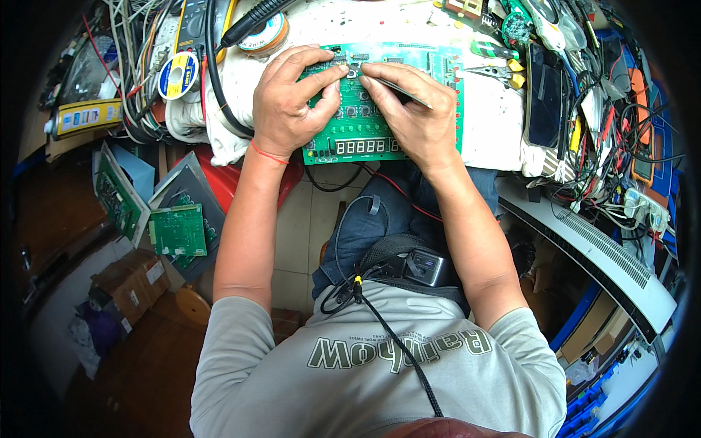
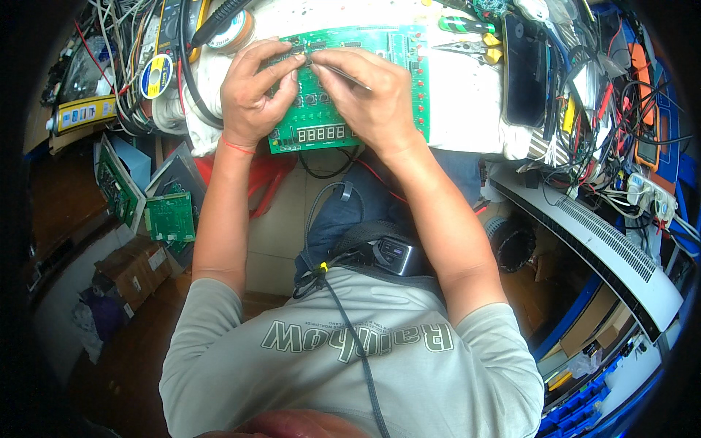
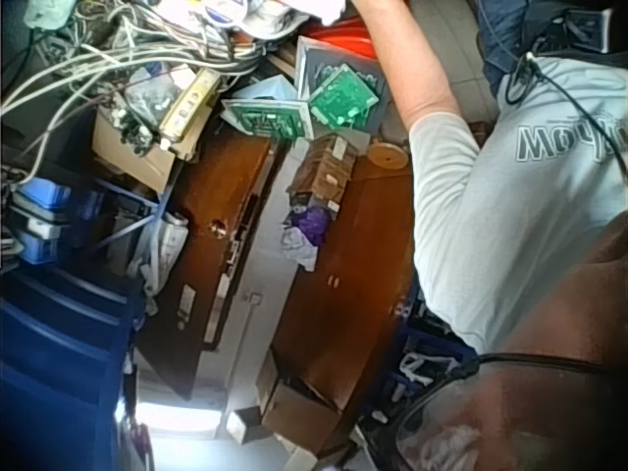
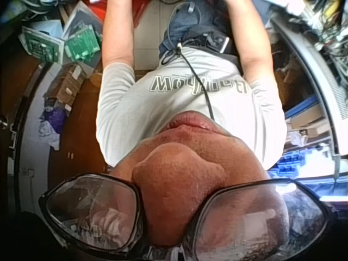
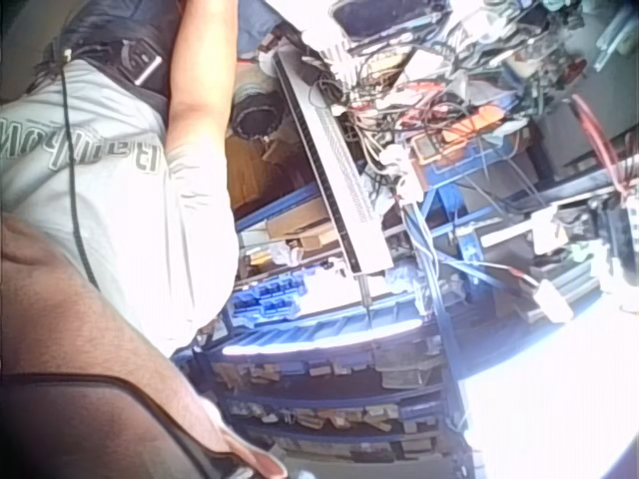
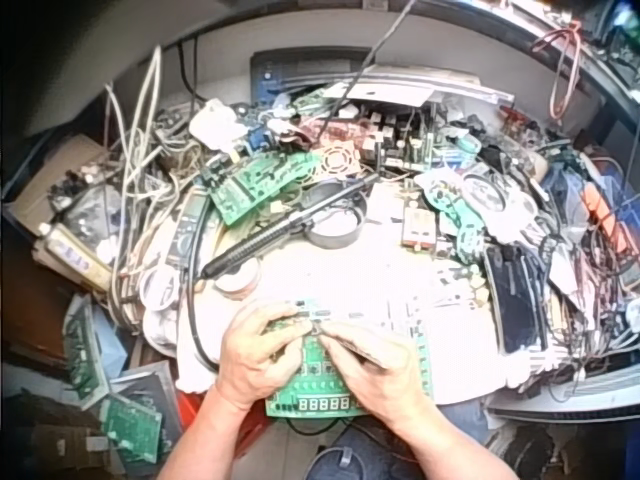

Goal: The person uses a soldering iron and tweezers to attach small components to a green circuit board. They repeatedly heat solder joints, place components, and flip the board to work on both sides.

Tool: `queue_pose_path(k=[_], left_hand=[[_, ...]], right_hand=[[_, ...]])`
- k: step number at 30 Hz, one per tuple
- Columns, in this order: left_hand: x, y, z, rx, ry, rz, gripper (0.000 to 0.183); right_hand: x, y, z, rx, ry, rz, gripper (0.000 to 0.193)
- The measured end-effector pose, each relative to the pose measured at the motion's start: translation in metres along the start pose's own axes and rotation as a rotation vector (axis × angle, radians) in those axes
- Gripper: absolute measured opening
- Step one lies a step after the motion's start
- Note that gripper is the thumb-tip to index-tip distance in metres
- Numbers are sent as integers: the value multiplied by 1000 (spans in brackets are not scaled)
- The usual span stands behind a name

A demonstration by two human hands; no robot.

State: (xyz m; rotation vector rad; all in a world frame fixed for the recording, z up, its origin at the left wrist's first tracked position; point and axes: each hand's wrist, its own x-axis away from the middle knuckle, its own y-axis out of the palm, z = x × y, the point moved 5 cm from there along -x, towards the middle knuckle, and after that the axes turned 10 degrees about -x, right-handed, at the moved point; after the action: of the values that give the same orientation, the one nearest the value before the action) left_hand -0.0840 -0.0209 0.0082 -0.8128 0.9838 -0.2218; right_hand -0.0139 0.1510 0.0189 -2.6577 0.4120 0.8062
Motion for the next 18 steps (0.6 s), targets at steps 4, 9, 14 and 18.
queue_pose_path(k=[4,9,14,18], left_hand=[[0,0,0,2,-2,4,23],[1,0,-1,-7,-5,7,22],[2,1,-1,0,-18,13,22],[3,1,-2,2,-23,17,23]], right_hand=[[0,-1,0,0,13,-3,21],[0,-1,1,-11,23,7,20],[2,-2,2,2,80,-18,20],[0,-1,1,-9,25,6,20]])
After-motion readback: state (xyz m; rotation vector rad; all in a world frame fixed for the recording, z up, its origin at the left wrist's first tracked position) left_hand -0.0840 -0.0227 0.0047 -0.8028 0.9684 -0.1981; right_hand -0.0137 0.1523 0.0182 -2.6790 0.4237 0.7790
